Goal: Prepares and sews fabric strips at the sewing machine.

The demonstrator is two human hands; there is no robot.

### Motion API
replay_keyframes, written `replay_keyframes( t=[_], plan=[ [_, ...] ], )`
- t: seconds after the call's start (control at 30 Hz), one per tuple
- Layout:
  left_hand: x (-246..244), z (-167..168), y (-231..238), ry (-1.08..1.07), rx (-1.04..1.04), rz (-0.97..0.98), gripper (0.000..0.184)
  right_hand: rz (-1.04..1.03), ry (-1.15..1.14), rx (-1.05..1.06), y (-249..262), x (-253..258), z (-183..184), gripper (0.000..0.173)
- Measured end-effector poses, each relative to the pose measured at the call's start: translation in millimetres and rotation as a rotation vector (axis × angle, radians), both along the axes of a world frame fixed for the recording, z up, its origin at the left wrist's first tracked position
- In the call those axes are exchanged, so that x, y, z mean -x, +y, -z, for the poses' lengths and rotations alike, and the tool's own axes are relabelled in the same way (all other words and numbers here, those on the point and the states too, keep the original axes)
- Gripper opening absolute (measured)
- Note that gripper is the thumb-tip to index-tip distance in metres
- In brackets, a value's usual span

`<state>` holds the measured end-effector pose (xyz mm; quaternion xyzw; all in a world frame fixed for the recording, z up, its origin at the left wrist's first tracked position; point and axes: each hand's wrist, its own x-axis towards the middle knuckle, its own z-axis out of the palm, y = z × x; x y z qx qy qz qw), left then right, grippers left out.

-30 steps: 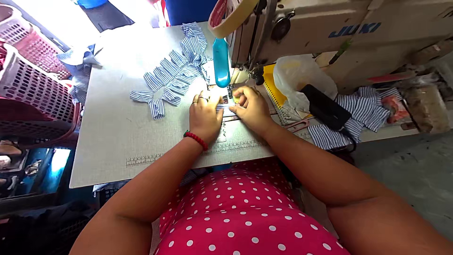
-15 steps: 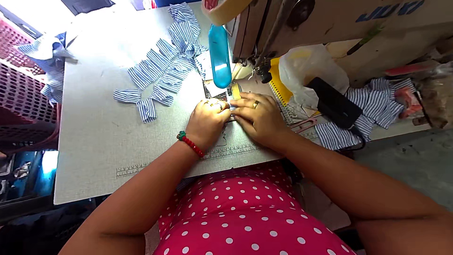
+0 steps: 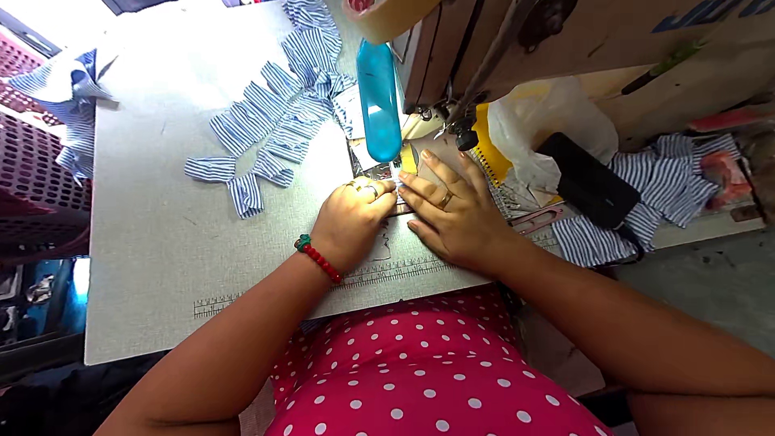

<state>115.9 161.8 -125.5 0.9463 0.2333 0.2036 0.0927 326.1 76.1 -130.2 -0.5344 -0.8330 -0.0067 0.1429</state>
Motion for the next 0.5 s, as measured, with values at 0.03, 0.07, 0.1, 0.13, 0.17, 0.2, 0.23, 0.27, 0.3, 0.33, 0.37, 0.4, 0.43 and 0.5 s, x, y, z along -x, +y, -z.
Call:
replay_keyframes(
  t=[0.03, 0.07, 0.1, 0.13, 0.17, 0.2, 0.23, 0.27, 0.3, 0.33, 0.37, 0.4, 0.43, 0.5],
  plan=[
    [-0.4, -0.8, 0.2, 0.001, 0.0, 0.001, 0.026, -0.005, 0.011, 0.004, 0.9, -0.4, 0.6, 0.052],
    [-0.7, -1.3, 0.5, 0.005, 0.001, 0.001, 0.026, -0.007, 0.031, 0.018, 2.1, -0.6, 0.7, 0.051],
    [-0.9, -1.0, 1.2, 0.009, -0.001, -0.002, 0.026, -0.006, 0.05, 0.038, 3.3, -0.6, 0.0, 0.051],
    [-1.3, 0.1, 2.6, 0.01, -0.007, -0.01, 0.027, 0.0, 0.06, 0.055, 4.8, -0.5, -1.1, 0.051],
    [-1.6, 0.9, 4.4, 0.008, -0.006, -0.016, 0.028, 0.009, 0.058, 0.07, 6.3, -0.2, -2.3, 0.051],
    [-1.7, 1.5, 6.9, 0.005, -0.006, -0.018, 0.028, 0.018, 0.057, 0.082, 7.9, 0.5, -3.2, 0.051],
    [-1.8, 1.7, 9.4, 0.004, -0.001, -0.021, 0.029, 0.029, 0.058, 0.091, 9.8, 1.3, -3.7, 0.052],
    [-2.1, 1.8, 11.8, 0.009, 0.005, -0.024, 0.029, 0.042, 0.056, 0.099, 11.4, 2.0, -4.1, 0.053],
    [-2.4, 1.8, 14.1, 0.019, 0.011, -0.028, 0.029, 0.06, 0.045, 0.109, 12.9, 2.7, -5.0, 0.053],
    [-2.5, 1.7, 15.8, 0.029, 0.015, -0.033, 0.03, 0.08, 0.039, 0.116, 14.1, 3.5, -5.4, 0.054],
    [-2.7, 1.4, 17.1, 0.038, 0.013, -0.039, 0.03, 0.099, 0.041, 0.119, 14.8, 4.1, -5.1, 0.054],
    [-3.0, 1.8, 18.1, 0.04, 0.01, -0.044, 0.03, 0.111, 0.051, 0.113, 15.4, 4.4, -4.5, 0.054],
    [-3.5, 2.4, 18.7, 0.034, 0.007, -0.049, 0.029, 0.12, 0.063, 0.104, 15.5, 4.5, -3.8, 0.053],
    [-4.4, 4.0, 19.9, 0.018, 0.008, -0.059, 0.029, 0.134, 0.088, 0.09, 15.9, 4.2, -3.1, 0.052]
  ],
)
